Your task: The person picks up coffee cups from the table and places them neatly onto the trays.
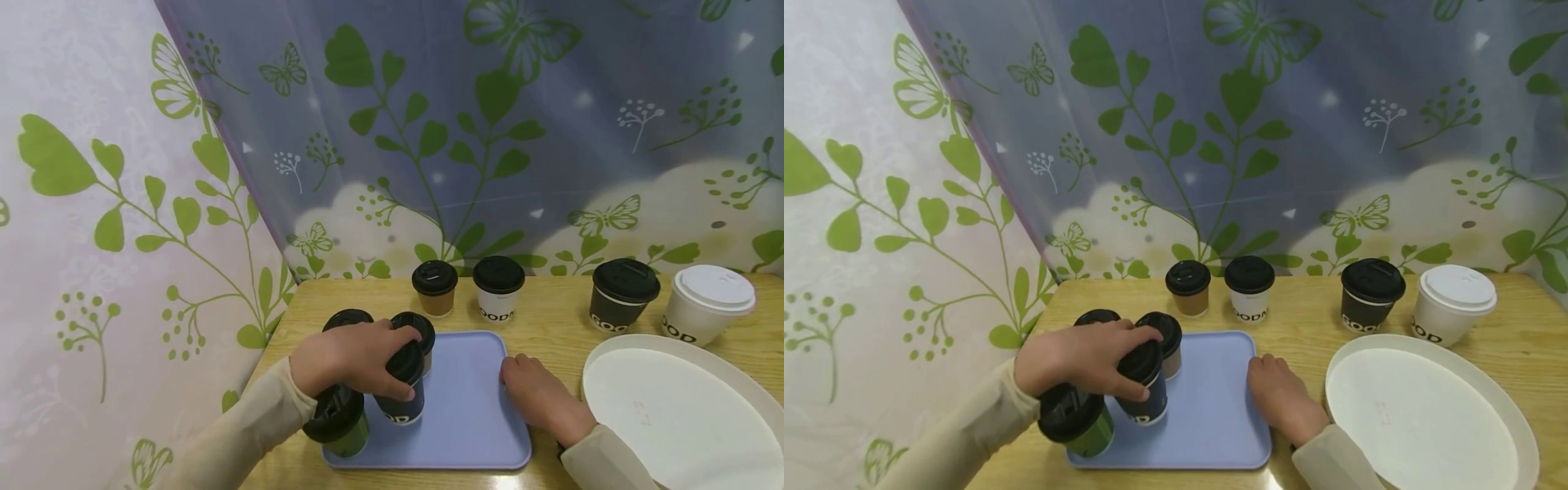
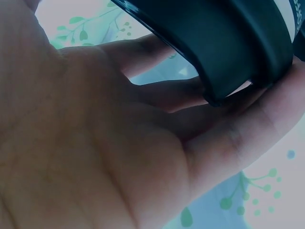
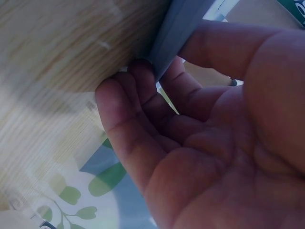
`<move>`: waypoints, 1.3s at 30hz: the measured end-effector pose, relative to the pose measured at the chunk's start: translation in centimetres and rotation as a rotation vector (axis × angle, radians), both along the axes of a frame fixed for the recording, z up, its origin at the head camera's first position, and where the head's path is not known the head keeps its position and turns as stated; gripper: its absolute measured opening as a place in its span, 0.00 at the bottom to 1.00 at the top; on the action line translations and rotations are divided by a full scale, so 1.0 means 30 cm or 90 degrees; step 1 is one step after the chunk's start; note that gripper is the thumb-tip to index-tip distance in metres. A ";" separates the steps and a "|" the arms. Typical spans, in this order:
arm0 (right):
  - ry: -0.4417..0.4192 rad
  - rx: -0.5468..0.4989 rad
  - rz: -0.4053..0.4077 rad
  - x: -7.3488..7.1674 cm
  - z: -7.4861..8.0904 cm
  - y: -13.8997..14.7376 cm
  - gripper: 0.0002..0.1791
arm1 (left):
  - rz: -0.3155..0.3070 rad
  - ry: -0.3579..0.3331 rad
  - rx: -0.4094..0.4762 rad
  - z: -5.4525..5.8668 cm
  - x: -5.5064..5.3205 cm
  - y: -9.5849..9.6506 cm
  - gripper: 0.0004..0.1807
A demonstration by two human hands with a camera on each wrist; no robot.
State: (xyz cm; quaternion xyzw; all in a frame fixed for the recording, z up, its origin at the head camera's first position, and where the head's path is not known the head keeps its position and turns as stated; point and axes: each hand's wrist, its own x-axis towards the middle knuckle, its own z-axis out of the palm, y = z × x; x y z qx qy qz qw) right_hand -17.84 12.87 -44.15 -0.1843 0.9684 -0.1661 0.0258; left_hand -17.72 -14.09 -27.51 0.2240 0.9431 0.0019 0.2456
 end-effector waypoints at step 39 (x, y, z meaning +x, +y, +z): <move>0.012 0.003 0.001 0.005 0.008 -0.005 0.05 | -0.044 0.001 -0.021 -0.066 0.029 0.026 0.42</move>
